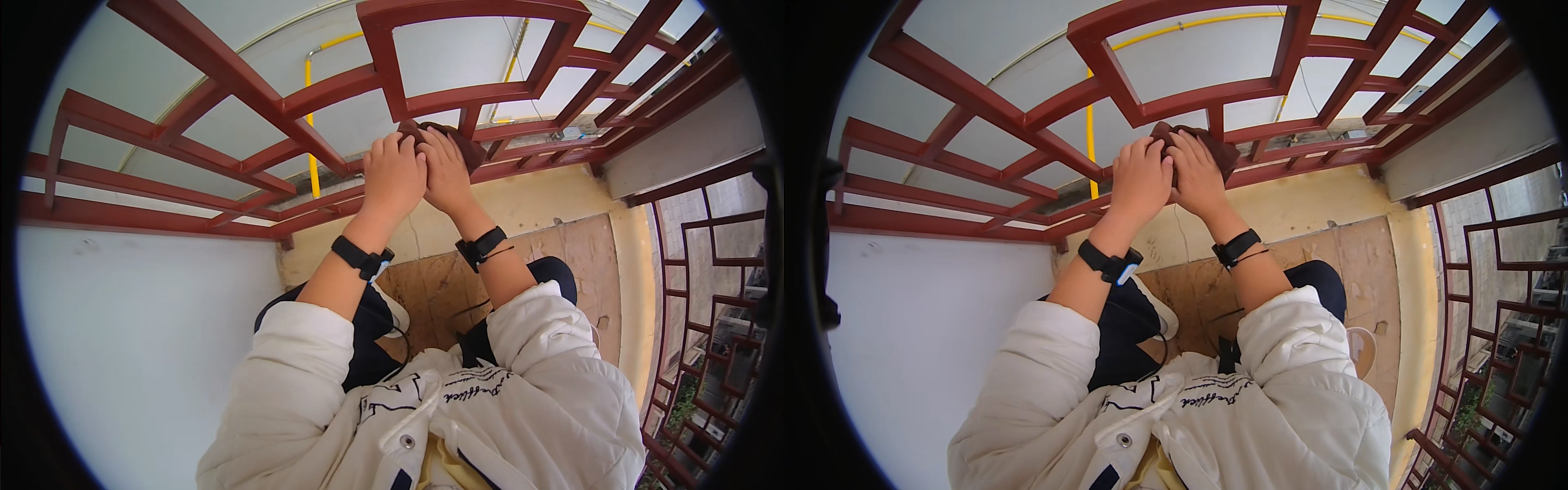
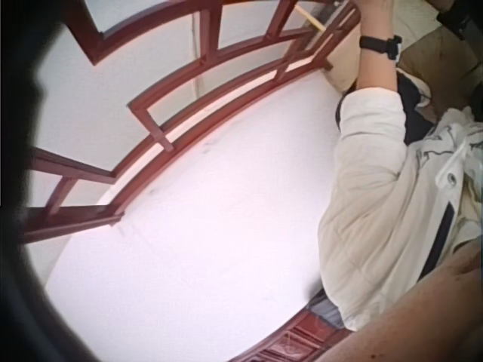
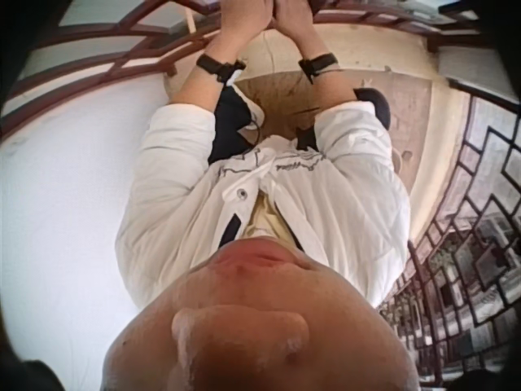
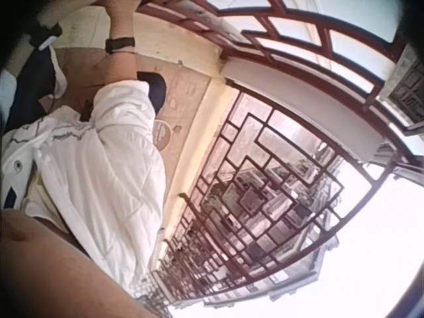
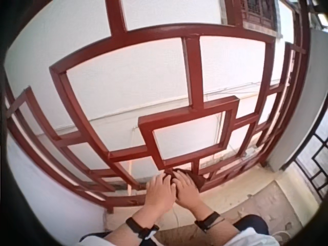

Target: The person wipes a red metal railing with a dark cloth, moving along the railing and cleaning different sections. The person uses both hands to hold and maneuver the cloth while cleaning the railing surfaces.

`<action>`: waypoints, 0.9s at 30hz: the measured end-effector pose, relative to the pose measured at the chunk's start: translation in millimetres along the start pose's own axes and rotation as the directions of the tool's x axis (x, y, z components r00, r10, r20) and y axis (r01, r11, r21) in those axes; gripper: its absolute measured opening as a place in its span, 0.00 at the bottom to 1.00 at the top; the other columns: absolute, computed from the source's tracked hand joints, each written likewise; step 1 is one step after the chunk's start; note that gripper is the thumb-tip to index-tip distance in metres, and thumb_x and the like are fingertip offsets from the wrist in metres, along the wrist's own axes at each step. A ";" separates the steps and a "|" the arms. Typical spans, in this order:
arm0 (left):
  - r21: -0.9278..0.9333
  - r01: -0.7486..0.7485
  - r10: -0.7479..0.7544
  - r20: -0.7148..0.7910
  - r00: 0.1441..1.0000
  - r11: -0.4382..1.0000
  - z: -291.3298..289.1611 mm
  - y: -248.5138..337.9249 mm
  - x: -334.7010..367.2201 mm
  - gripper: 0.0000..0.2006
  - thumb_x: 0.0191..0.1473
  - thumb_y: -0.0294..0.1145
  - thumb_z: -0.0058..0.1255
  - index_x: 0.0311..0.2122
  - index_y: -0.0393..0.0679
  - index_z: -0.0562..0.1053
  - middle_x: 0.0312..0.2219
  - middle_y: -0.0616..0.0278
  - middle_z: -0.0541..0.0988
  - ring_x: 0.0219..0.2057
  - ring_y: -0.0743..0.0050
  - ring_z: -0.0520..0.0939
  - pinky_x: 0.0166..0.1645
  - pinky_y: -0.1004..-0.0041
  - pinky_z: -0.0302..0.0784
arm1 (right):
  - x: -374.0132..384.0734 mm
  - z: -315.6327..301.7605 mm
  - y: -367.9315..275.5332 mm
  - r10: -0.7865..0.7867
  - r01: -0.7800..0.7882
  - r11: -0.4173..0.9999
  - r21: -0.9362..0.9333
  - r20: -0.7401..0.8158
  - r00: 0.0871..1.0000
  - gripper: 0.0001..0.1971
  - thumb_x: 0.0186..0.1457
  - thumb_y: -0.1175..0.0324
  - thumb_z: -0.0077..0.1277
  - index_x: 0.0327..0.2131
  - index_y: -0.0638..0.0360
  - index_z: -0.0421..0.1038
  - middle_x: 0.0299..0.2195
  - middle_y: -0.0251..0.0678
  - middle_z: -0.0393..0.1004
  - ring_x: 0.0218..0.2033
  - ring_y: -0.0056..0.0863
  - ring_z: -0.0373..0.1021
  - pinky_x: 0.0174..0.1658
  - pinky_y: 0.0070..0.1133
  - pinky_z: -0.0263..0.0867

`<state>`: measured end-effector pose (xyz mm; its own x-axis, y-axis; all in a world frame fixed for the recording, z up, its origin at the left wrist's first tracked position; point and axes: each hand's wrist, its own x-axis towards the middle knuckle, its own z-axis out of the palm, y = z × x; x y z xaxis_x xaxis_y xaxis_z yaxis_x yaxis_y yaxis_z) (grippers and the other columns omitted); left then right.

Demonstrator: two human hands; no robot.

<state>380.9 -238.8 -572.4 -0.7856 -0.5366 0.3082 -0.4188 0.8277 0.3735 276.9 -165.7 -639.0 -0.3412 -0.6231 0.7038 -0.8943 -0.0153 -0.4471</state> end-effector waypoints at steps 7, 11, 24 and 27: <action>-0.425 -0.034 -0.024 -0.129 0.991 0.904 37.4 16.4 -12.4 0.22 0.56 0.28 0.49 0.55 0.32 0.66 0.55 0.41 0.69 0.57 0.40 0.67 0.63 0.51 0.62 | -20.2 -27.9 22.0 -0.164 0.135 0.920 -0.367 -0.047 0.985 0.10 0.54 0.68 0.52 0.40 0.56 0.69 0.50 0.37 0.74 0.57 0.33 0.69 0.62 0.45 0.53; -0.894 0.211 -0.211 0.135 0.968 0.394 39.7 32.7 2.7 0.24 0.58 0.24 0.43 0.60 0.37 0.62 0.55 0.51 0.69 0.55 0.58 0.71 0.59 0.63 0.68 | -3.2 -46.6 16.4 -0.208 0.172 0.909 -0.380 -0.056 0.976 0.13 0.49 0.70 0.54 0.40 0.57 0.70 0.48 0.36 0.73 0.54 0.36 0.69 0.56 0.42 0.58; -0.409 0.011 -0.009 0.006 1.000 0.913 40.8 33.0 11.3 0.05 0.50 0.19 0.47 0.33 0.38 0.65 0.51 0.43 0.75 0.47 0.48 0.77 0.52 0.60 0.74 | -12.6 -46.3 11.5 -0.234 0.169 0.919 -0.357 -0.148 0.961 0.14 0.44 0.73 0.58 0.39 0.59 0.73 0.49 0.41 0.74 0.51 0.46 0.67 0.53 0.38 0.64; -0.210 -0.206 0.137 -0.304 0.943 0.956 18.8 40.4 2.8 0.04 0.47 0.24 0.50 0.30 0.39 0.69 0.46 0.46 0.78 0.46 0.46 0.76 0.50 0.53 0.72 | -16.7 -37.0 4.8 -0.065 0.019 0.963 -0.269 -0.163 0.985 0.16 0.46 0.73 0.57 0.41 0.62 0.72 0.50 0.44 0.74 0.49 0.47 0.68 0.52 0.37 0.65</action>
<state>353.2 -203.8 -572.8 -0.6598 -0.4425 0.6073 -0.1429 0.8673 0.4768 267.6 -126.4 -632.5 -0.3251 -0.4854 0.8116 -0.9455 0.1841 -0.2687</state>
